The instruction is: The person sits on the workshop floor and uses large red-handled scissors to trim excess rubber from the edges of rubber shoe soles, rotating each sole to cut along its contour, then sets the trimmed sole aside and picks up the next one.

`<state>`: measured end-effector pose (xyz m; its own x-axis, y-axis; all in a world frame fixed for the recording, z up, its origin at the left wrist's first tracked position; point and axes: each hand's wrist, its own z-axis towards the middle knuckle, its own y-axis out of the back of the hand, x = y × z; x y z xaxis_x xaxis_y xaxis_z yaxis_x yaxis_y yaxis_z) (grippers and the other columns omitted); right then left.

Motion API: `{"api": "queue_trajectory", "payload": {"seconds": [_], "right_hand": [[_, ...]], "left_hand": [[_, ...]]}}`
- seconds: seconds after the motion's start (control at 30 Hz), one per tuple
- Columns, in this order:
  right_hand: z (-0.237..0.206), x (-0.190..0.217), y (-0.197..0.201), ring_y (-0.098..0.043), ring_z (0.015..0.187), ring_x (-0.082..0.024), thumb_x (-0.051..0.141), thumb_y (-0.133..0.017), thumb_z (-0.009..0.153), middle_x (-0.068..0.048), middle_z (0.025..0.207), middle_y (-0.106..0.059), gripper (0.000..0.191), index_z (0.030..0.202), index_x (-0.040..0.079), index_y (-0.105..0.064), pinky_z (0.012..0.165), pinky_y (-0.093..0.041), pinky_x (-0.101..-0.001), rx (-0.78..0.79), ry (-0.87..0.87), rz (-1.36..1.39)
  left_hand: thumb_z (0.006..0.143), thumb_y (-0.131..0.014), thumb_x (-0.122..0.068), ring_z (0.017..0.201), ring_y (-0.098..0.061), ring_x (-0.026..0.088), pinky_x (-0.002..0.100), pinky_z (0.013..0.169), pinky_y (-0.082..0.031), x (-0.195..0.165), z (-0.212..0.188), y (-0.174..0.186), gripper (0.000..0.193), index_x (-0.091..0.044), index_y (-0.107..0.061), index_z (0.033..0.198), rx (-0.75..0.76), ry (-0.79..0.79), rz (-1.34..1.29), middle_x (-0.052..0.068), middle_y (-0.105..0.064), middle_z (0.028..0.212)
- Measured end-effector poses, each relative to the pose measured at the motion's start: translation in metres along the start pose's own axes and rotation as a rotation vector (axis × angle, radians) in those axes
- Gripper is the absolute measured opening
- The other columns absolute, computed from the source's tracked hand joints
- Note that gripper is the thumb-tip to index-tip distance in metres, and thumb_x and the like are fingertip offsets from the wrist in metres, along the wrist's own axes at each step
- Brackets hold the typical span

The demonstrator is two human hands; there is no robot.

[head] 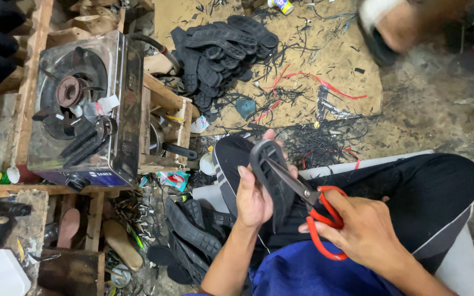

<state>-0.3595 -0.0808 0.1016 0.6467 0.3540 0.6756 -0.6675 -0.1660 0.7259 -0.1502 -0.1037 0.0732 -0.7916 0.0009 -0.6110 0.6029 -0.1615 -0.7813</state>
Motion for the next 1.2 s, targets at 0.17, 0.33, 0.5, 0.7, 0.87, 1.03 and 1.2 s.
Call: {"api": "queue_trajectory", "payload": {"seconds": [0.17, 0.33, 0.5, 0.7, 0.87, 1.03, 1.2], "right_hand": [[-0.004, -0.009, 0.003, -0.066, 0.056, -0.031, 0.043, -0.087, 0.061, -0.011, 0.064, -0.066, 0.059, 0.102, 0.005, -0.068, 0.055, -0.050, -0.0428, -0.101, 0.129, -0.134], [-0.005, -0.024, 0.017, -0.060, 0.053, -0.031, 0.054, -0.092, 0.053, -0.010, 0.062, -0.063, 0.064, 0.090, 0.007, -0.069, 0.053, -0.046, -0.0416, -0.194, 0.110, -0.333], [-0.008, -0.032, 0.028, -0.059, 0.056, -0.030, 0.046, -0.091, 0.054, -0.010, 0.065, -0.063, 0.062, 0.095, 0.005, -0.070, 0.055, -0.045, -0.0402, -0.237, 0.094, -0.353], [-0.015, -0.037, 0.026, -0.060, 0.052, -0.030, 0.042, -0.093, 0.062, -0.009, 0.058, -0.059, 0.055, 0.096, 0.005, -0.070, 0.053, -0.047, -0.0402, -0.167, -0.024, -0.251], [-0.020, -0.041, 0.019, -0.067, 0.054, -0.026, 0.027, -0.085, 0.069, -0.010, 0.067, -0.068, 0.043, 0.101, 0.005, -0.069, 0.052, -0.051, -0.0348, -0.067, -0.124, 0.025], [-0.027, -0.050, 0.013, -0.062, 0.047, -0.017, 0.024, -0.085, 0.075, -0.009, 0.065, -0.070, 0.035, 0.101, 0.005, -0.070, 0.049, -0.050, -0.0316, 0.002, -0.286, 0.180], [-0.036, -0.068, 0.006, -0.049, 0.046, -0.011, 0.015, -0.081, 0.077, -0.005, 0.061, -0.066, 0.031, 0.105, 0.006, -0.073, 0.046, -0.040, -0.0284, -0.054, -0.273, 0.210]], "left_hand": [[0.107, -0.050, -0.047, 0.122, -0.062, 0.026, 0.043, 0.110, -0.049, -0.013, -0.002, 0.000, 0.075, -0.005, -0.032, 0.166, -0.089, 0.135, -0.070, 0.015, -0.059, 0.137], [0.113, -0.044, -0.040, 0.123, -0.059, 0.033, 0.051, 0.106, -0.050, -0.031, 0.000, 0.010, 0.057, -0.010, -0.036, 0.162, -0.042, 0.377, -0.334, 0.021, -0.059, 0.137], [0.113, -0.044, -0.049, 0.122, -0.057, 0.035, 0.050, 0.101, -0.050, -0.031, -0.002, 0.016, 0.063, -0.012, -0.037, 0.163, 0.030, 0.467, -0.418, 0.023, -0.056, 0.137], [0.110, -0.048, -0.054, 0.120, -0.057, 0.032, 0.047, 0.098, -0.050, -0.023, -0.004, 0.012, 0.068, -0.015, -0.036, 0.164, 0.055, 0.461, -0.502, 0.021, -0.056, 0.136], [0.107, -0.048, -0.053, 0.121, -0.056, 0.033, 0.049, 0.101, -0.049, -0.021, -0.004, 0.009, 0.068, -0.016, -0.035, 0.162, -0.016, 0.408, -0.384, 0.020, -0.057, 0.136], [0.111, -0.047, -0.049, 0.120, -0.058, 0.033, 0.049, 0.101, -0.050, -0.019, -0.006, 0.003, 0.062, -0.016, -0.037, 0.162, -0.015, 0.328, -0.426, 0.021, -0.058, 0.134], [0.112, -0.048, -0.044, 0.116, -0.059, 0.032, 0.049, 0.097, -0.052, -0.035, -0.016, 0.013, 0.054, -0.015, -0.040, 0.158, -0.103, 0.193, -0.419, 0.021, -0.060, 0.129]]}}
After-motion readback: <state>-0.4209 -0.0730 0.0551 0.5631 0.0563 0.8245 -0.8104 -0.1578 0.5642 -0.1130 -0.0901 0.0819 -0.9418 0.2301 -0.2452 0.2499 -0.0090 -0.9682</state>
